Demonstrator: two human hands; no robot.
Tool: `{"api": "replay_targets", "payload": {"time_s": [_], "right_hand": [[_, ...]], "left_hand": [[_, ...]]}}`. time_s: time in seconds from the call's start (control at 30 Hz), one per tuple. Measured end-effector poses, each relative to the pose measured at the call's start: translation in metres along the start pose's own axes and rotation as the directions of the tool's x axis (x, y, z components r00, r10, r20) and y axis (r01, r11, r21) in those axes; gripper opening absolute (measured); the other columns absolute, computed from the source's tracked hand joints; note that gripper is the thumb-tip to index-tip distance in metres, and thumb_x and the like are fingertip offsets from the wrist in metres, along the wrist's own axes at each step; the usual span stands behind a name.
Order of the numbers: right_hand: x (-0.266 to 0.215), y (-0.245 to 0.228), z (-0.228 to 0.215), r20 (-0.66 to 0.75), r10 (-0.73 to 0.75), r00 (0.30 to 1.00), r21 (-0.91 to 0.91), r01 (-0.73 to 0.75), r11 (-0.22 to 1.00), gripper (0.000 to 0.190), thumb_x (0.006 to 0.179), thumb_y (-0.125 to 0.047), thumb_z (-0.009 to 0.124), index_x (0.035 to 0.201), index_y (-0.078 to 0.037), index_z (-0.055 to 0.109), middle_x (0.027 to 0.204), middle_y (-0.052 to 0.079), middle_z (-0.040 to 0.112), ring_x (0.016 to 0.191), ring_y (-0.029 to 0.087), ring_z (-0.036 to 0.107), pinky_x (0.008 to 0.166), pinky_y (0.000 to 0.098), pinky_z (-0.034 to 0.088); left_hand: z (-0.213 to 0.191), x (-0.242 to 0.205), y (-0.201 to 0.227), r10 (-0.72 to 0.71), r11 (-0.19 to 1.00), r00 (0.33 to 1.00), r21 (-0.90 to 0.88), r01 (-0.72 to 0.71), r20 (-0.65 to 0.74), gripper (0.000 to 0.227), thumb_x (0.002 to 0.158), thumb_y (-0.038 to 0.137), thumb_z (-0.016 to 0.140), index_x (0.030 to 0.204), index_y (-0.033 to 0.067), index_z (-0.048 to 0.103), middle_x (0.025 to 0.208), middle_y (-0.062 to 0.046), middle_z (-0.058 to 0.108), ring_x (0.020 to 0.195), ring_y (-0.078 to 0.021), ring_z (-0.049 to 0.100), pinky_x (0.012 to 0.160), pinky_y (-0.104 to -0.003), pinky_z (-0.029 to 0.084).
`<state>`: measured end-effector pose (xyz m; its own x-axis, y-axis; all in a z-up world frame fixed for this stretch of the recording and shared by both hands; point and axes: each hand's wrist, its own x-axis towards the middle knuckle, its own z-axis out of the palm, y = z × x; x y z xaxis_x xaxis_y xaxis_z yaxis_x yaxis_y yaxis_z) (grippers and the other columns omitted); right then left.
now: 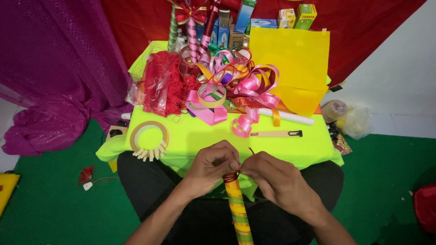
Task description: Wrapping a stick with yellow ribbon and rolling/folding yellow paper for a handicraft project.
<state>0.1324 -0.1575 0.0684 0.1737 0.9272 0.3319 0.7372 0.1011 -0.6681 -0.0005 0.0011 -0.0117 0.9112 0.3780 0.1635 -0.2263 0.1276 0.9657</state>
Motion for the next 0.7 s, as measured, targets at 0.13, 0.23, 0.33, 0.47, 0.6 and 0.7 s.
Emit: {"api": "replay_targets", "payload": {"time_s": [0.13, 0.23, 0.33, 0.47, 0.6, 0.7], "right_hand": [[-0.002, 0.005, 0.003, -0.011, -0.003, 1.0, 0.005, 0.003, 1.0, 0.02, 0.083, 0.001, 0.071, 0.101, -0.008, 0.068, 0.092, 0.001, 0.07, 0.067, 0.014, 0.067, 0.061, 0.0274, 0.054], [-0.002, 0.006, 0.003, 0.011, 0.021, 1.0, 0.03, -0.021, 0.999, 0.023, 0.082, 0.003, 0.069, 0.101, -0.009, 0.069, 0.094, 0.001, 0.071, 0.066, 0.015, 0.066, 0.06, 0.0273, 0.053], [-0.001, 0.005, 0.003, -0.017, 0.002, 1.0, -0.006, -0.002, 1.0, 0.024, 0.08, 0.005, 0.068, 0.1, -0.008, 0.067, 0.09, 0.001, 0.071, 0.064, 0.015, 0.064, 0.058, 0.0276, 0.052], [-0.001, 0.006, 0.004, -0.019, -0.007, 1.0, -0.023, 0.007, 1.0, 0.019, 0.083, 0.001, 0.07, 0.099, -0.008, 0.07, 0.091, 0.001, 0.07, 0.065, 0.015, 0.065, 0.059, 0.0283, 0.052], [-0.001, 0.005, 0.003, -0.012, -0.031, 0.999, -0.03, 0.031, 0.999, 0.022, 0.081, 0.003, 0.07, 0.101, -0.007, 0.07, 0.092, 0.002, 0.07, 0.067, 0.016, 0.066, 0.06, 0.0289, 0.053], [0.0, 0.003, 0.001, 0.007, -0.011, 1.0, -0.035, 0.011, 0.999, 0.021, 0.082, 0.0, 0.07, 0.101, -0.008, 0.069, 0.093, 0.002, 0.07, 0.067, 0.017, 0.066, 0.06, 0.0304, 0.053]], "left_hand": [[-0.009, -0.003, -0.001, -0.063, 0.996, 0.997, -0.065, 0.065, 0.036, 0.012, 0.095, 0.009, 0.072, 0.085, 0.0027, 0.069, 0.091, 0.0, 0.06, 0.073, -0.0075, 0.05, 0.067, -0.024, 0.041], [-0.017, -0.002, 0.007, -0.136, 0.985, 0.985, -0.092, 0.146, 0.109, 0.011, 0.098, 0.012, 0.068, 0.093, 0.0022, 0.07, 0.082, -0.001, 0.066, 0.073, -0.0083, 0.056, 0.07, -0.023, 0.047], [-0.023, 0.002, 0.017, -0.181, 0.982, 0.968, -0.023, 0.188, 0.176, 0.012, 0.098, 0.01, 0.069, 0.096, 0.0, 0.074, 0.088, -0.005, 0.072, 0.078, -0.0108, 0.064, 0.074, -0.026, 0.053], [-0.03, 0.01, 0.031, -0.233, 0.972, 0.942, 0.07, 0.223, 0.24, 0.018, 0.092, 0.009, 0.073, 0.104, -0.0037, 0.077, 0.09, -0.007, 0.073, 0.078, -0.0123, 0.066, 0.071, -0.025, 0.055], [-0.034, 0.018, 0.044, -0.286, 0.951, 0.899, 0.211, 0.225, 0.331, 0.023, 0.092, 0.01, 0.072, 0.111, -0.0016, 0.078, 0.092, -0.008, 0.078, 0.08, -0.0112, 0.07, 0.071, -0.023, 0.057], [-0.035, 0.023, 0.055, -0.31, 0.915, 0.878, 0.365, 0.172, 0.364, 0.023, 0.092, 0.016, 0.072, 0.11, 0.0028, 0.079, 0.088, -0.003, 0.075, 0.072, -0.0081, 0.063, 0.062, -0.022, 0.049]]}}
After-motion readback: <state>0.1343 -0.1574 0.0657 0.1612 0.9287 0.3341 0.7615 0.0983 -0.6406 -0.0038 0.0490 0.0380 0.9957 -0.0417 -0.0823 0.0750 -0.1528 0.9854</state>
